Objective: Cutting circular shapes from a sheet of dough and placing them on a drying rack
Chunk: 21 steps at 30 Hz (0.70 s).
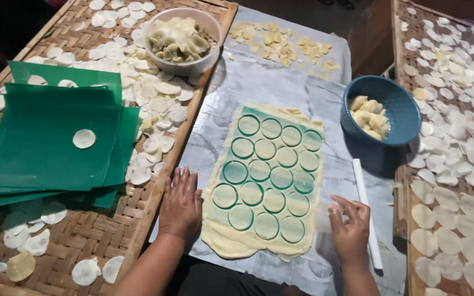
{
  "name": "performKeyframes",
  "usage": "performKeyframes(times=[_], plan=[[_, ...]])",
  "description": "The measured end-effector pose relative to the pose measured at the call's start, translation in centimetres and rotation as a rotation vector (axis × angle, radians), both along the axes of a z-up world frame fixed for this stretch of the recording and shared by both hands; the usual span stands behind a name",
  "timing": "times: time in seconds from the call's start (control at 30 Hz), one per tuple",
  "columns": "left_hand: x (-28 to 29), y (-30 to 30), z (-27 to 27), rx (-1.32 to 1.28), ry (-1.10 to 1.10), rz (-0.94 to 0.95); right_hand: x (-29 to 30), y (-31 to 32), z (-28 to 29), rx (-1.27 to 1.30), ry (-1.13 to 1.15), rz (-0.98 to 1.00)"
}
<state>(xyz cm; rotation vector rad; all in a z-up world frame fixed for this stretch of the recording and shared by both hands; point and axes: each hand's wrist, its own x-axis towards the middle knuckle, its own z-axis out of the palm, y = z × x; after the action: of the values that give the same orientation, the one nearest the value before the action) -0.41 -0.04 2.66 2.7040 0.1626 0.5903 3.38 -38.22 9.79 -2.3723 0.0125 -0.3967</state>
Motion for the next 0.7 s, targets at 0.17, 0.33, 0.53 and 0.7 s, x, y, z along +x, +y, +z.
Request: performKeyframes(times=[0.17,0.33,0.53,0.7], plan=[[-0.3,-0.1,0.1,0.003,0.028,-0.006,-1.9,-2.2,-1.8,-0.512,0.027,-0.028],[-0.4,0.0,0.4,0.000,0.107,-0.003,0.1,-5.0,-4.0,-0.753,-0.162,-0.108],[-0.4,0.9,-1.8,0.032,-0.132,-0.011,1.8,-7.1,-4.8,-0.697,-0.129,-0.120],[-0.5,1.2,-2.0,-0.024,-0.204,-0.022,0.8,-6.0,-2.1,-0.588,-0.239,-0.145]])
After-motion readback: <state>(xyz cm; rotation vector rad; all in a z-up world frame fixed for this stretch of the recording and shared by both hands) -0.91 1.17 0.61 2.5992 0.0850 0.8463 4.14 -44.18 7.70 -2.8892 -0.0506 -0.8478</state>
